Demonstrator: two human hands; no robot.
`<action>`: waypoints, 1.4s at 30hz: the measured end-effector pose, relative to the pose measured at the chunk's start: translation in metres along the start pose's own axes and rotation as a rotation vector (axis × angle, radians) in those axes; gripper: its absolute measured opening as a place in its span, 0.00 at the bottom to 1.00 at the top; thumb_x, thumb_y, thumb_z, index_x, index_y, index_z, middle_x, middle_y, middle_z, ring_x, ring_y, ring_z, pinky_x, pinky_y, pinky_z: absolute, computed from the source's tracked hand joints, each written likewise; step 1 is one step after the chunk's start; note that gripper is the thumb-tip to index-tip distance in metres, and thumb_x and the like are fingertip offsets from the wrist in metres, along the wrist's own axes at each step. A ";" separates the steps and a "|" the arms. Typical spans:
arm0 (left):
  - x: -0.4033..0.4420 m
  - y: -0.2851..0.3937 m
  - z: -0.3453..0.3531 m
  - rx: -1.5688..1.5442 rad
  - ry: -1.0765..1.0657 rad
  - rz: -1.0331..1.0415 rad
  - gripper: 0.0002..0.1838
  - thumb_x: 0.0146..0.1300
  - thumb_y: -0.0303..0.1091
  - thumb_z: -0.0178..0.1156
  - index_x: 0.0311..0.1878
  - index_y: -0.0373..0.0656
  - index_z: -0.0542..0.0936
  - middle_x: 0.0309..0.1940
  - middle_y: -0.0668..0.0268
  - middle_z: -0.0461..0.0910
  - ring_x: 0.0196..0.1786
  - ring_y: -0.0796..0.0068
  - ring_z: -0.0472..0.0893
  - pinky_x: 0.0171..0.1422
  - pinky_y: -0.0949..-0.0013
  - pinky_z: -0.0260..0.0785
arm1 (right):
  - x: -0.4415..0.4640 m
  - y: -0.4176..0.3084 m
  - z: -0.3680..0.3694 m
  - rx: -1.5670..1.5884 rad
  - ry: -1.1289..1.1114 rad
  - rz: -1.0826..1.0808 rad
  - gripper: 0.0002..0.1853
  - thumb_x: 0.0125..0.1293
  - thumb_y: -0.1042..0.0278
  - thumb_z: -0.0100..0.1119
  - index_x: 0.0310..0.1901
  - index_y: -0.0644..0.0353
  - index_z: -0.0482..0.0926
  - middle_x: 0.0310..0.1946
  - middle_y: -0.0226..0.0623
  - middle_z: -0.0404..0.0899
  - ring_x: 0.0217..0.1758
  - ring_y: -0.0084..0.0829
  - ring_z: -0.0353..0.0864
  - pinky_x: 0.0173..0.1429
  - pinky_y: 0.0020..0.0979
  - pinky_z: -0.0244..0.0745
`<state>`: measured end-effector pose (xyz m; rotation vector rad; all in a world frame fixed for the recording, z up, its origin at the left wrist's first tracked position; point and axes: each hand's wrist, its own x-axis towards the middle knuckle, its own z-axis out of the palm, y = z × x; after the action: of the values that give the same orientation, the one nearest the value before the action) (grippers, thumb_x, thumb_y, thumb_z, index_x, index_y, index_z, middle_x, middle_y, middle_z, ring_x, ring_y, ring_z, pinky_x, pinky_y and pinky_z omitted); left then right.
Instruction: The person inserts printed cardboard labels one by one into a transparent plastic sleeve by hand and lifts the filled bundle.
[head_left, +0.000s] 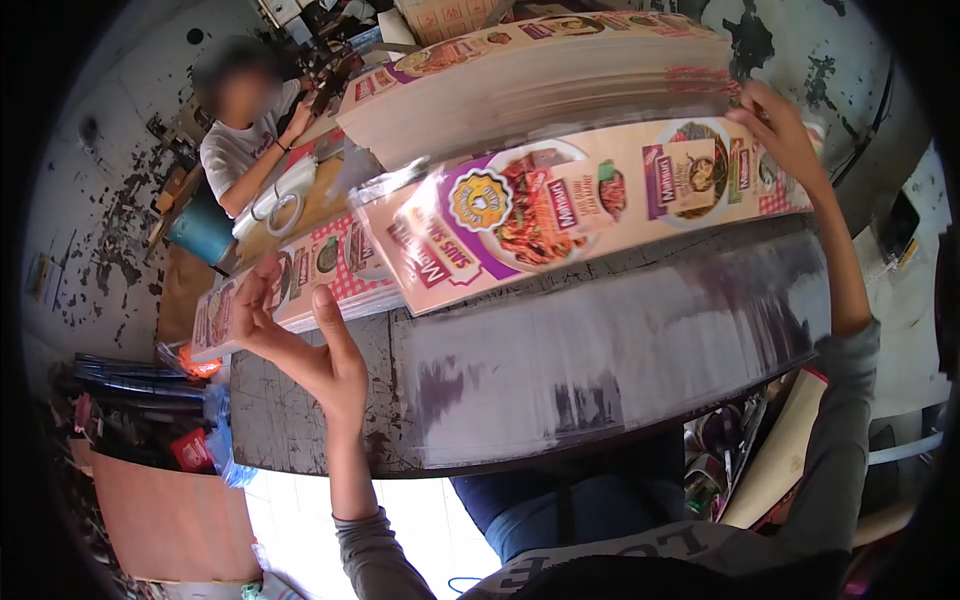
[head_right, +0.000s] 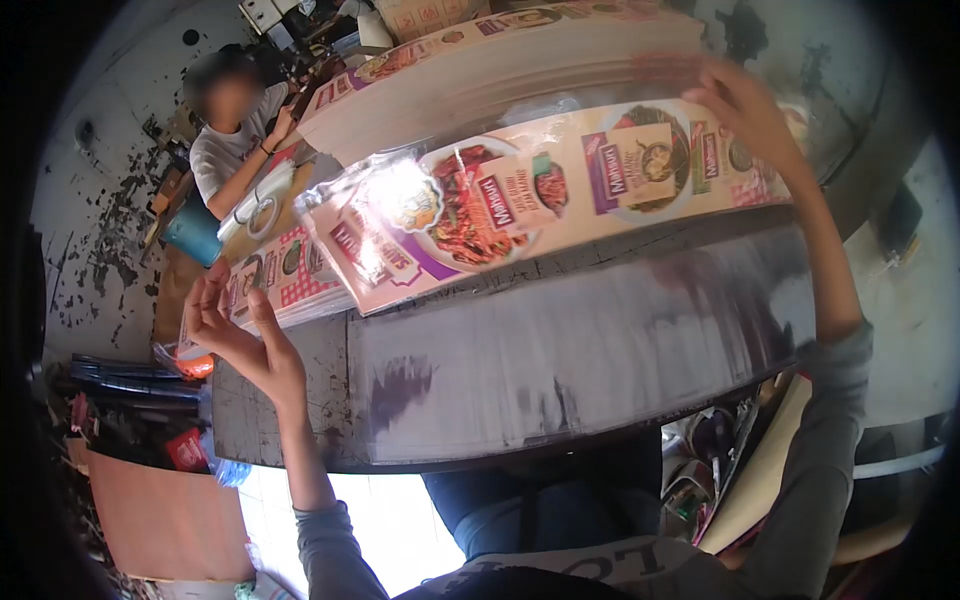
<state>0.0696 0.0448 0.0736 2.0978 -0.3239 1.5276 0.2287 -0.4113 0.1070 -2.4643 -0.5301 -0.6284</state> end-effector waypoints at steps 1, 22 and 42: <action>-0.005 -0.004 0.004 -0.001 0.003 0.001 0.24 0.63 0.30 0.53 0.57 0.34 0.56 0.53 0.51 0.63 0.56 0.62 0.66 0.64 0.58 0.53 | 0.016 0.018 0.008 -0.098 0.009 -0.132 0.12 0.60 0.66 0.55 0.30 0.63 0.63 0.28 0.38 0.64 0.33 0.35 0.65 0.38 0.28 0.61; -0.048 0.014 0.011 -0.001 -0.663 0.213 0.08 0.49 0.32 0.64 0.34 0.47 0.78 0.37 0.70 0.76 0.40 0.72 0.75 0.64 0.48 0.49 | -0.036 -0.093 0.100 -0.258 -0.147 -0.482 0.25 0.57 0.58 0.58 0.57 0.53 0.69 0.57 0.40 0.68 0.61 0.42 0.65 0.61 0.46 0.60; -0.044 0.022 0.015 -0.063 -0.756 0.492 0.06 0.46 0.29 0.65 0.26 0.47 0.77 0.20 0.76 0.74 0.25 0.82 0.74 0.48 0.70 0.67 | 0.060 -0.123 0.122 -0.314 0.005 -0.430 0.28 0.61 0.53 0.54 0.60 0.59 0.65 0.65 0.46 0.57 0.62 0.45 0.64 0.65 0.43 0.58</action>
<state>0.0561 0.0135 0.0352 2.5912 -1.2080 0.8459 0.2572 -0.2307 0.0963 -2.6533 -1.0447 -0.9473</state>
